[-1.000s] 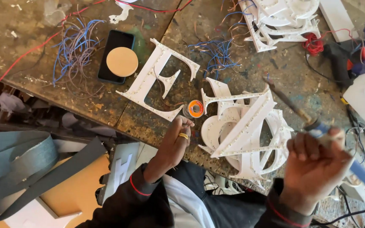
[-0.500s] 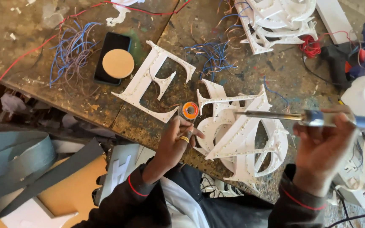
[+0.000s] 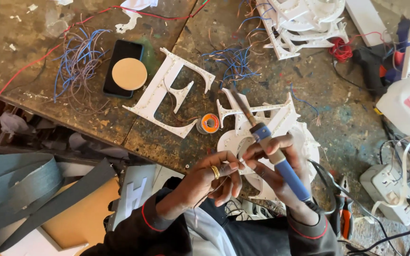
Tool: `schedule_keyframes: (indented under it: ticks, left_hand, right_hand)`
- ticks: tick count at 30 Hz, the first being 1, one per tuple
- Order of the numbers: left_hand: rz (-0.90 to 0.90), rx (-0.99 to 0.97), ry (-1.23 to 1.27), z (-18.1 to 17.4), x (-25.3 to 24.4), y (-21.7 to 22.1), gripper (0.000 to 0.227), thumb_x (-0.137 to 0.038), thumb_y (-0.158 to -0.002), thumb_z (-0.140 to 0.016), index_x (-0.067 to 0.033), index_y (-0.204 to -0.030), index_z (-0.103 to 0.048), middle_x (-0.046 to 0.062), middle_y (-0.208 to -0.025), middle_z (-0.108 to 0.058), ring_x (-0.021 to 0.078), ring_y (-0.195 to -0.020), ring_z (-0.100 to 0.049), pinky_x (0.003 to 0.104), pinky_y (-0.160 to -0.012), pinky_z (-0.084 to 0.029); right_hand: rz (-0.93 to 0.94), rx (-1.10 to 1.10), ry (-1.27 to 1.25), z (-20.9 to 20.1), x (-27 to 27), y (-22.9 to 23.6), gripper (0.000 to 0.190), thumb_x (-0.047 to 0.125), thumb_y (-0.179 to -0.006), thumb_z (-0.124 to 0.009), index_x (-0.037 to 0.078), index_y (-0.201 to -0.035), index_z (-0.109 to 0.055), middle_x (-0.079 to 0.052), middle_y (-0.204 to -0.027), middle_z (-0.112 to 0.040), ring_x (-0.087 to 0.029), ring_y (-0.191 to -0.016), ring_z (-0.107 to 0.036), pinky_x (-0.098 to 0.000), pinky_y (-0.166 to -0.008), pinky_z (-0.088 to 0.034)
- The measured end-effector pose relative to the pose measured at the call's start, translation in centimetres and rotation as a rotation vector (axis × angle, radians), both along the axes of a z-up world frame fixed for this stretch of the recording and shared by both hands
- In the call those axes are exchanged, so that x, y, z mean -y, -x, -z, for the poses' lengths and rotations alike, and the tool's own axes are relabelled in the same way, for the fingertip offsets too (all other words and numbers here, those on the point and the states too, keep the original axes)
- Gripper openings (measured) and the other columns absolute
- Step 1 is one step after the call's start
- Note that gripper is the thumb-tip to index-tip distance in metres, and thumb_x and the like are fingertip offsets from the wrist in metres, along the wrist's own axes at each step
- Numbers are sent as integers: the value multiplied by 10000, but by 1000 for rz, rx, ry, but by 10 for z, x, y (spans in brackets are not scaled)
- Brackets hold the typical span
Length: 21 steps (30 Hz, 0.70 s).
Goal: The person uses a soldering iron to attach wires to the back of white letter-shaped frames. They hold the wires in place with one hand while applying the soldering iron with the other, working on a cluttered workbench.
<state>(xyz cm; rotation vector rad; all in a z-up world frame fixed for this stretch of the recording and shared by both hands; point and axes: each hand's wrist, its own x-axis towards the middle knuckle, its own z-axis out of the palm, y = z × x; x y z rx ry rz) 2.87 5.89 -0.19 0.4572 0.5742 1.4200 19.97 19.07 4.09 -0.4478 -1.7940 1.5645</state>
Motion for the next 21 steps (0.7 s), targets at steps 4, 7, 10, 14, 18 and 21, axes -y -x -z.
schedule_keyframes:
  ticks: [4, 7, 10, 14, 18, 21]
  left_hand:
    - [42, -10, -10, -5, 3, -2, 187, -130, -1201, -567, 49, -1219, -616, 278, -765, -732, 192, -423, -637, 216, -359, -324]
    - [19, -164, -49, -14, 5, -1, 209, -148, -1187, -584, 48, -1216, -651, 289, -871, -788, 210, -567, -726, 230, -476, -415]
    - [-99, -468, -5, -18, 8, 4, 154, -87, -1123, -699, 52, -1174, -739, 223, -953, -847, 144, -738, -704, 210, -623, -388]
    - [-226, -673, 47, -2, 7, 13, 153, -59, -995, -875, 26, -1112, -827, 197, -984, -892, 211, -851, -823, 289, -779, -608]
    - [-346, -625, 103, 25, 5, 20, 194, 6, -1020, -812, 59, -1206, -792, 246, -925, -872, 232, -699, -833, 307, -649, -664]
    - [-313, -436, 208, 40, -4, 35, 229, -193, -1176, -620, 26, -1241, -619, 236, -959, -852, 236, -667, -826, 291, -584, -651]
  right_hand:
    - [28, 7, -13, 7, 4, -9, 452, -148, -906, -832, 86, -1120, -510, -206, -975, -860, -215, -824, -807, -382, -901, -648]
    - [144, 155, -172, 12, 8, -15, 451, -39, -890, -916, 125, -1052, -529, -119, -959, -899, -148, -812, -808, -305, -879, -578]
    - [160, 228, -191, 14, 13, -15, 404, -44, -921, -886, 112, -1061, -541, -120, -923, -902, -181, -805, -814, -341, -886, -607]
    - [201, 309, -184, 21, 13, -11, 347, -27, -928, -888, 101, -1053, -591, -123, -921, -897, -187, -806, -811, -385, -875, -629]
    - [293, 269, -56, 21, 6, -14, 222, 49, -1019, -828, 117, -1149, -661, -147, -944, -831, -252, -850, -784, -487, -950, -623]
    - [429, 137, -23, -7, 5, -14, 296, 377, -1222, -591, 91, -1156, -625, -94, -817, -712, -167, -751, -672, -299, -741, -548]
